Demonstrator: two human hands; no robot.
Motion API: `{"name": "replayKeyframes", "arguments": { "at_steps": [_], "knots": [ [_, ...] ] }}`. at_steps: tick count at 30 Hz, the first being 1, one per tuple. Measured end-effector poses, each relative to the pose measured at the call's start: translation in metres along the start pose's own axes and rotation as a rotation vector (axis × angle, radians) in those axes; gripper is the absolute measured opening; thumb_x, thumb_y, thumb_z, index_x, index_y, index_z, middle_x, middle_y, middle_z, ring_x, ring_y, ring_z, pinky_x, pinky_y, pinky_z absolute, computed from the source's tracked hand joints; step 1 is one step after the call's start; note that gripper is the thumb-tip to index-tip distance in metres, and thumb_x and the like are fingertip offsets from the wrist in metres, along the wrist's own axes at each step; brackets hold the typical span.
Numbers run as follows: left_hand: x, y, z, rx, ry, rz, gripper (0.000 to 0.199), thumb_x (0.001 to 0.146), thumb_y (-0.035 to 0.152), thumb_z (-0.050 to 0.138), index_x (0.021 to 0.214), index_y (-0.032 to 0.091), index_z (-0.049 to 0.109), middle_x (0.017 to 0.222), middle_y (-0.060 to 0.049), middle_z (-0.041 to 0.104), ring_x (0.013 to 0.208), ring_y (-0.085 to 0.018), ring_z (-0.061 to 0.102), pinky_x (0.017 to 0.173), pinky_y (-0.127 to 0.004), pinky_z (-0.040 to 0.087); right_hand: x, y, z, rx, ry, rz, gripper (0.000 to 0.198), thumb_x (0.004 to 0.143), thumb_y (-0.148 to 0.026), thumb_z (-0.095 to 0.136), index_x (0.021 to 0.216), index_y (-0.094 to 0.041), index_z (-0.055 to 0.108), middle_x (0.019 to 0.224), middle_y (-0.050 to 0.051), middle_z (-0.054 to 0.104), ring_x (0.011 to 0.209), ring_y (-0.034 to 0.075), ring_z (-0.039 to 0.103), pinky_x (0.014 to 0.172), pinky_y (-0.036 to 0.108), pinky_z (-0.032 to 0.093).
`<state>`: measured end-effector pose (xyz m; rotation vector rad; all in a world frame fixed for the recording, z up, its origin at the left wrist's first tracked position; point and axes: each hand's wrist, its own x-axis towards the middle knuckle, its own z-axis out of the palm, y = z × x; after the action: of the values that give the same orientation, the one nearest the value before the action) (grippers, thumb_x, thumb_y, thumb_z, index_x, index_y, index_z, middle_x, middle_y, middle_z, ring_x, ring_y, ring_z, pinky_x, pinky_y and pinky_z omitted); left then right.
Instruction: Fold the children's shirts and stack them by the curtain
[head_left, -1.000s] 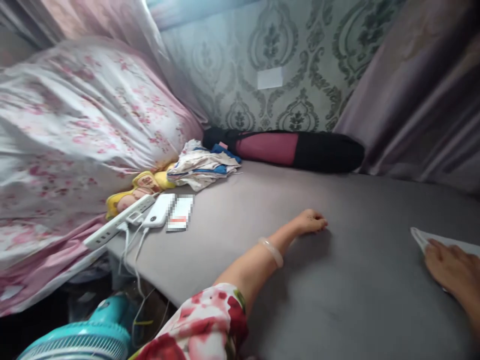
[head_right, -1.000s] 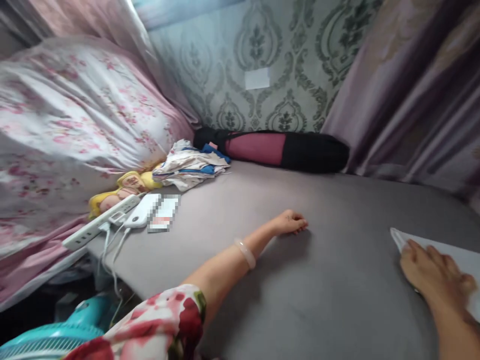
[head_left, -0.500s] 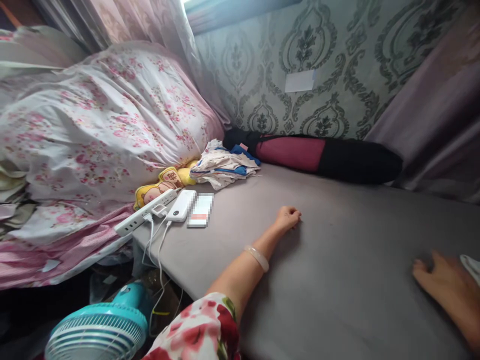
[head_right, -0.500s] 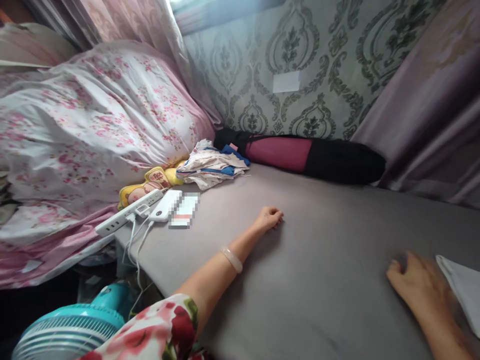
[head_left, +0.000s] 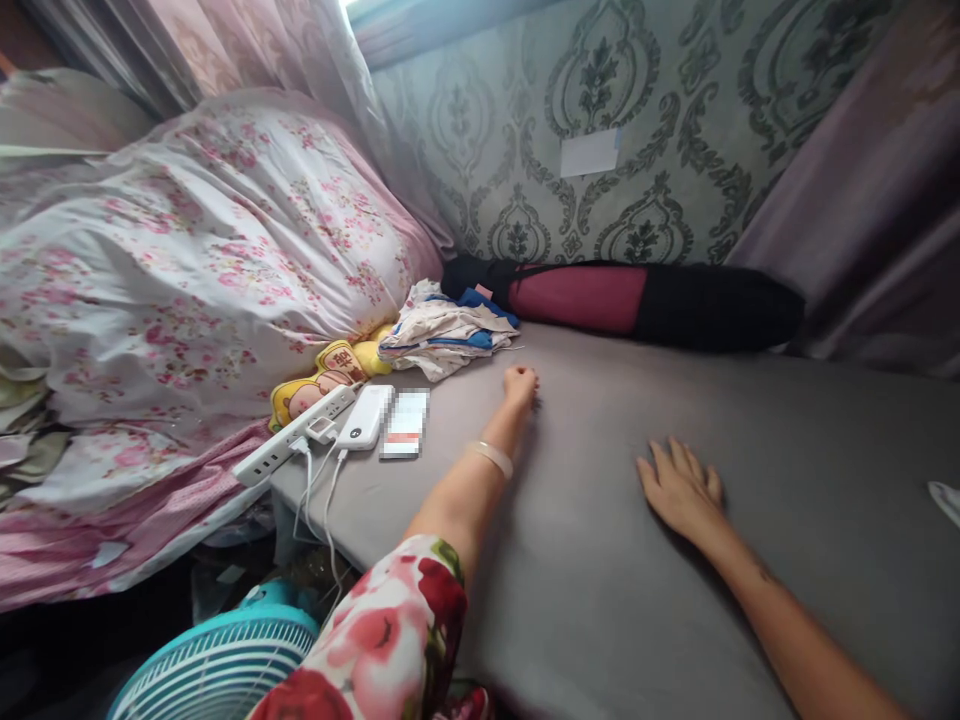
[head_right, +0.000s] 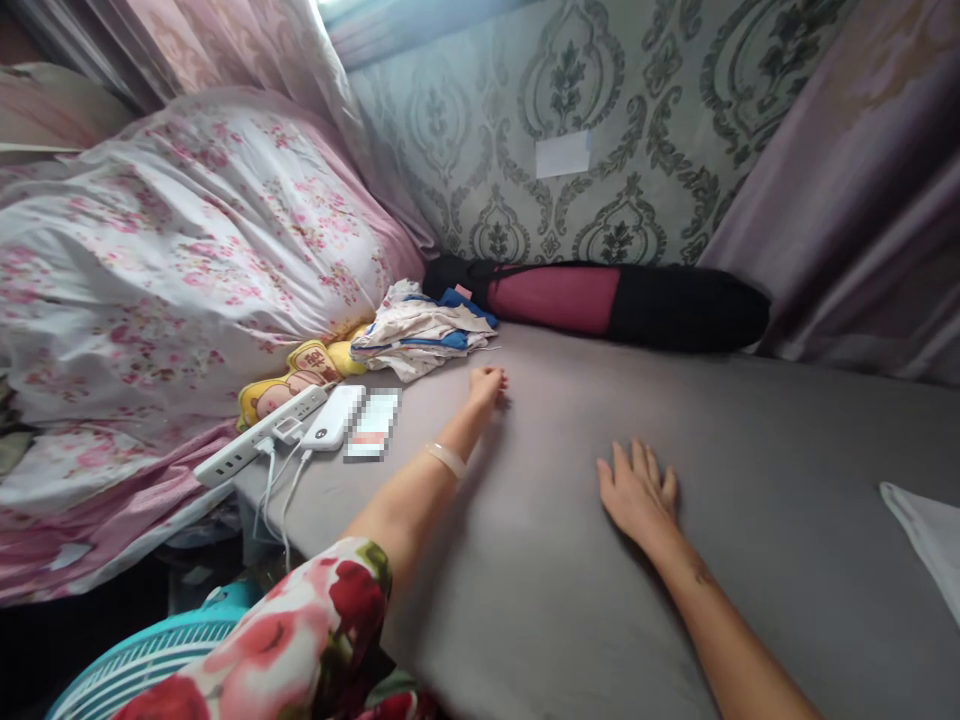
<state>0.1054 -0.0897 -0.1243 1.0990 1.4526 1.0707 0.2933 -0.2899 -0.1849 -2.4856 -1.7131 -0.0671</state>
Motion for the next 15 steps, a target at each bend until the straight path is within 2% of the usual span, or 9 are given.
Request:
{"name": "replayKeyframes", "arguments": {
  "at_steps": [3,9,11,15],
  "knots": [
    [0.032,0.014,-0.030,-0.007,0.207,0.042,0.011,0.079,0.013,0.052,0.077,0.016,0.062,0.068,-0.005,0.065,0.064,-0.016,0.063,0.061,-0.025,0.047,-0.003,-0.008,0.001,-0.021,0.024,-0.034,0.059,0.098,-0.040,0.018,0.142,-0.011,0.044,0.151,0.019,0.035,0.139,0.032,0.031,0.110,0.057,0.022],
    [0.077,0.040,-0.092,-0.014,0.626,0.145,0.017,0.084,0.018,0.047,0.087,0.016,0.064,0.098,-0.012,0.069,0.096,-0.023,0.064,0.083,-0.031,0.047,-0.007,-0.008,0.000,-0.046,0.060,-0.045,0.058,0.098,-0.039,0.018,0.141,-0.011,0.046,0.150,0.018,0.038,0.138,0.031,0.034,0.110,0.055,0.023],
    [0.084,0.046,-0.107,-0.017,0.707,0.161,0.018,0.086,0.020,0.047,0.088,0.015,0.064,0.101,-0.013,0.069,0.098,-0.023,0.064,0.086,-0.032,0.047,-0.007,-0.008,0.000,-0.048,0.066,-0.042,0.058,0.098,-0.039,0.018,0.141,-0.011,0.046,0.150,0.018,0.038,0.138,0.031,0.034,0.110,0.055,0.023],
    [0.093,0.051,-0.125,-0.018,0.764,0.186,0.023,0.089,0.031,0.049,0.083,0.014,0.064,0.087,-0.012,0.070,0.088,-0.024,0.066,0.080,-0.032,0.049,-0.008,-0.009,-0.001,-0.063,0.068,-0.052,0.058,0.098,-0.039,0.018,0.140,-0.010,0.047,0.150,0.018,0.038,0.137,0.031,0.035,0.110,0.055,0.023]
  ]
}}
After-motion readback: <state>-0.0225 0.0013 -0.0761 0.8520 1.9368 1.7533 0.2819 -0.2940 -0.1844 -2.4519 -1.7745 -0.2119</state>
